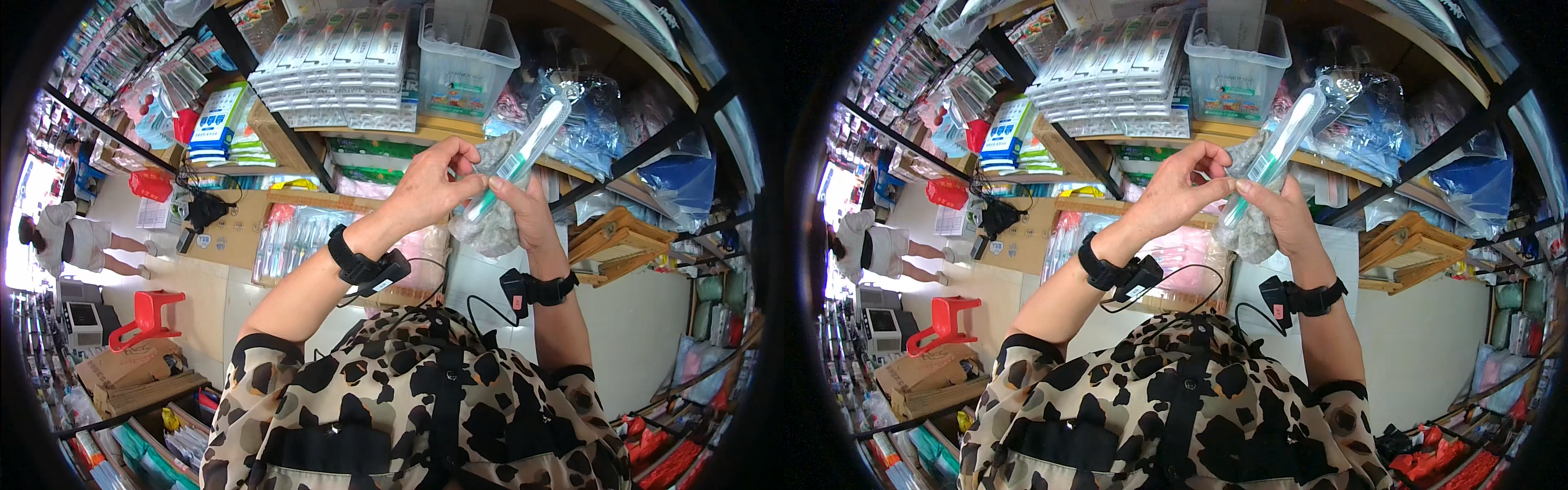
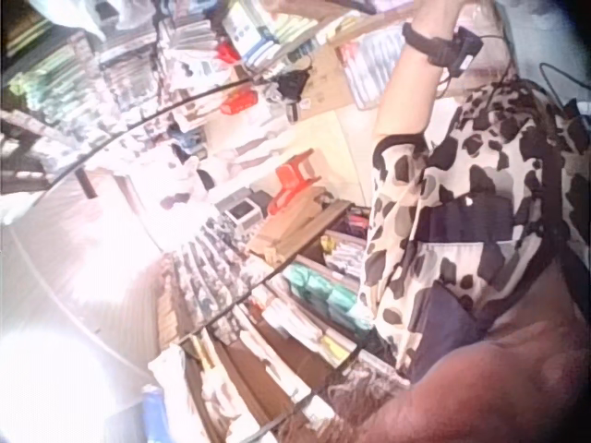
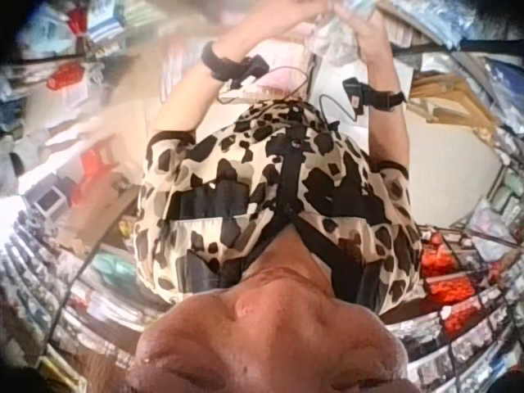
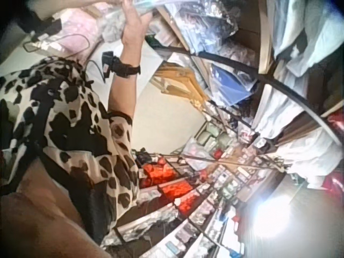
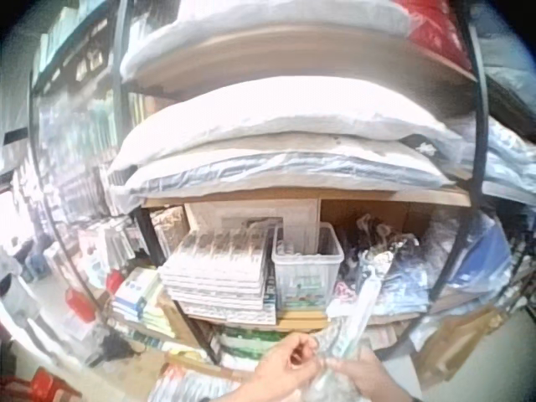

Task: The person removes toothbrush packages from a plastic bin on a shelf and places them on a table, uses a cloth to wipe the surface, and then gathers the packages together by hand.

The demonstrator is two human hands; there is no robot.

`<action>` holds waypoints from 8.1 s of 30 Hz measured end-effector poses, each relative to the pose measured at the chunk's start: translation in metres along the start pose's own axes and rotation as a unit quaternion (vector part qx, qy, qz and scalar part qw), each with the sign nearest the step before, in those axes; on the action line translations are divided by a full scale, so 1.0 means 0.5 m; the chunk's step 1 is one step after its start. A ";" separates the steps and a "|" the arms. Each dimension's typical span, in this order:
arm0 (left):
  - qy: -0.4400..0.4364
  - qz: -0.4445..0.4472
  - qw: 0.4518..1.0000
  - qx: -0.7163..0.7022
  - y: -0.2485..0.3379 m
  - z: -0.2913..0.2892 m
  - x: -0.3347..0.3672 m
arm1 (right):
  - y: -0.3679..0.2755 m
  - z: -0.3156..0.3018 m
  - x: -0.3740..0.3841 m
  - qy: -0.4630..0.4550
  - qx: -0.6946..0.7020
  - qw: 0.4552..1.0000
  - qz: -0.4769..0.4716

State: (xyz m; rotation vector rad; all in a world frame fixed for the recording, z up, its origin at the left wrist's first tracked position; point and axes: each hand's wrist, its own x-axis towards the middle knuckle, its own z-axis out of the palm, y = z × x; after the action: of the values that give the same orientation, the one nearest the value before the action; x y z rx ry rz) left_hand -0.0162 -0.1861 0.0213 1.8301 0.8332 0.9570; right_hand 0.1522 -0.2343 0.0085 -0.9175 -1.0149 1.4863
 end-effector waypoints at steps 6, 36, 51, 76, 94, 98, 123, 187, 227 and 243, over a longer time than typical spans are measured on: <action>-0.136 -0.036 0.965 -0.219 0.052 -0.006 0.038 | 0.032 -0.009 -0.001 -0.096 -0.072 0.993 0.005; 0.073 -0.044 0.939 -0.334 0.022 -0.050 0.035 | 0.082 -0.002 0.012 -0.021 -0.122 0.992 -0.025; 0.033 -0.071 0.929 -0.362 -0.011 -0.097 0.000 | 0.133 -0.013 0.034 -0.127 -0.208 0.970 -0.010; 0.075 -0.202 0.928 -0.303 -0.142 -0.163 -0.098 | 0.758 -0.197 0.051 0.135 -0.373 0.843 0.363; -0.241 -0.163 0.876 -0.386 -0.046 -0.091 0.004 | -0.051 0.057 0.136 -0.177 -0.092 0.980 -0.025; -0.200 -0.119 0.910 -0.344 -0.048 -0.072 0.012 | -0.087 0.039 0.133 -0.124 -0.123 0.982 -0.077; 0.107 -0.099 0.967 -0.210 -0.082 -0.114 0.203 | -0.170 -0.099 0.366 0.131 -0.173 0.884 -0.414; 0.097 -0.057 0.986 0.121 -0.196 -0.099 0.308 | -0.073 -0.139 0.650 -0.029 -0.590 0.807 0.022; 0.231 -0.482 0.791 -0.298 -0.437 -0.131 -0.345 | 0.844 -0.031 0.191 -0.179 -0.634 0.727 0.194; 0.211 -0.519 0.773 -0.299 -0.469 -0.167 -0.390 | 0.929 -0.028 0.177 -0.222 -0.661 0.698 0.165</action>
State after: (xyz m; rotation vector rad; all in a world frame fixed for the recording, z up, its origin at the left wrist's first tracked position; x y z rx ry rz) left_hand -0.2177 -0.2259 -0.2187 0.4073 1.3863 0.7258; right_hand -0.0030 -0.1787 -0.4350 -1.8265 -2.5297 1.0829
